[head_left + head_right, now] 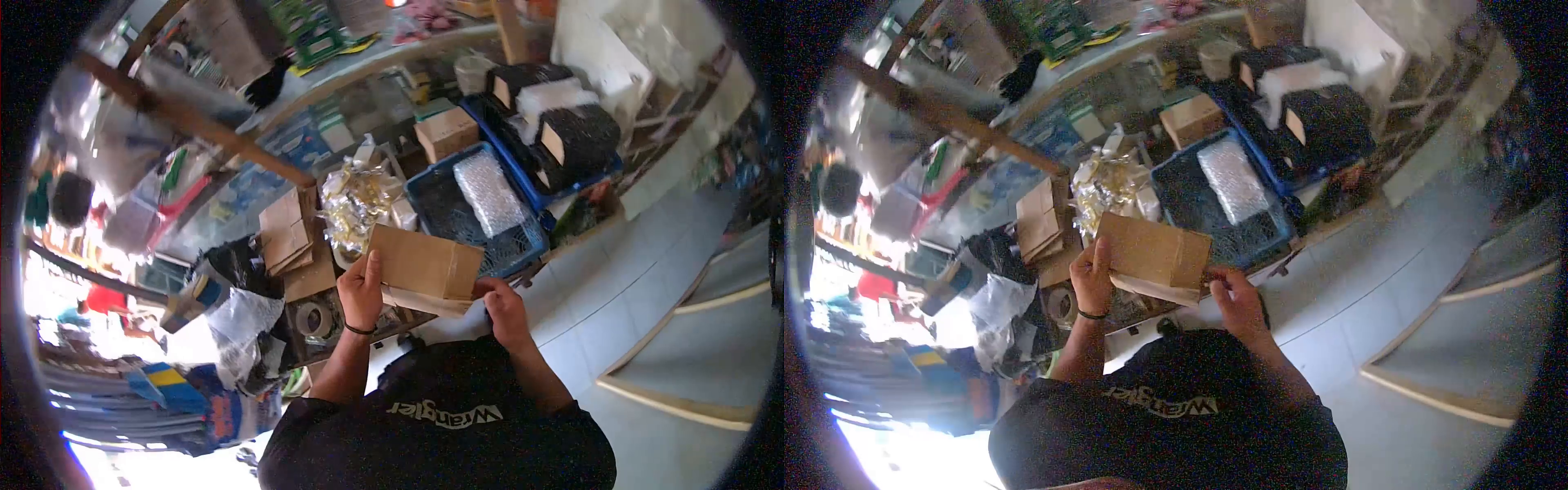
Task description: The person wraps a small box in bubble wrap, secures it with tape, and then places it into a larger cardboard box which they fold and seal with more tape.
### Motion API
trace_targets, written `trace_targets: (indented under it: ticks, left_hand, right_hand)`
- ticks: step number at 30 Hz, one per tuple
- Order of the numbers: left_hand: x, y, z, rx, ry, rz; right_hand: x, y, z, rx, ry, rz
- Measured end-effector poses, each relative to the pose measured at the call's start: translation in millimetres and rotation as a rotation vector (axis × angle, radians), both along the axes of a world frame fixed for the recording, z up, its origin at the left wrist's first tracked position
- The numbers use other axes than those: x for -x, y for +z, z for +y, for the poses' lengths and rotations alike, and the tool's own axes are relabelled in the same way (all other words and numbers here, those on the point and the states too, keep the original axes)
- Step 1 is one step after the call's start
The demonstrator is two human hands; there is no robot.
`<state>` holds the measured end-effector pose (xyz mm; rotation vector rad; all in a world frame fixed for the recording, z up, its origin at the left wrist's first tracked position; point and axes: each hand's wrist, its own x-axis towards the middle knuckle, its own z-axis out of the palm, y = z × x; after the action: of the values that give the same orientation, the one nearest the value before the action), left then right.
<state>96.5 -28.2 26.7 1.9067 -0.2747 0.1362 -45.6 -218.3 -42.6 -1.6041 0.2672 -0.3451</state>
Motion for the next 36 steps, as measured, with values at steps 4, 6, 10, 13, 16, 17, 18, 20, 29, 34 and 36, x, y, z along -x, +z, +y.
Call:
trace_targets:
  ticks: [4, 6, 10, 13, 16, 17, 18, 20, 29, 34, 36]
  left_hand:
    - [2.1, -3.3, 57.3, 0.112, 0.042, -0.005]
    - [-0.7, -10.0, 84.3, 0.196, 0.054, -0.028]
    - [-4.8, -24.1, 127.6, 0.377, 0.124, -0.053]
    - [-7.4, -28.2, 158.7, 0.401, 0.166, -0.082]
    - [-6.9, -30.7, 184.0, 0.300, 0.205, -0.166]
    - [-7.0, -31.5, 189.7, 0.299, 0.213, -0.200]
    - [-7.4, -32.0, 194.6, 0.299, 0.220, -0.236]
    - [-6.8, -34.6, 202.1, 0.283, 0.241, -0.293]
    - [-6.8, -32.3, 201.7, 0.188, 0.215, -0.497]
    - [-6.8, -26.9, 187.7, 0.203, 0.222, -0.476]
    - [-9.0, -28.8, 177.9, 0.245, 0.265, -0.398]
  right_hand:
    - [-41.4, 35.5, 42.2, -0.231, 0.176, 0.006]
    - [-57.1, 45.9, 69.1, -0.200, 0.210, -0.007]
    - [-90.4, 40.3, 123.0, 0.014, 0.116, -0.022]
    - [-105.8, 51.0, 158.5, 0.203, 0.044, -0.104]
    - [-111.8, 52.2, 177.1, 0.574, -0.064, -0.207]
    - [-113.4, 53.3, 183.1, 0.673, -0.092, -0.264]
    - [-114.6, 54.8, 188.3, 0.771, -0.120, -0.324]
    - [-116.7, 62.0, 196.8, 0.832, -0.009, -0.306]
    - [-123.5, 61.2, 202.6, 0.388, 0.115, -0.147]
    - [-127.4, 65.7, 188.9, 0.641, 0.104, -0.240]
    - [-125.7, 75.6, 184.7, 0.870, 0.107, -0.428]
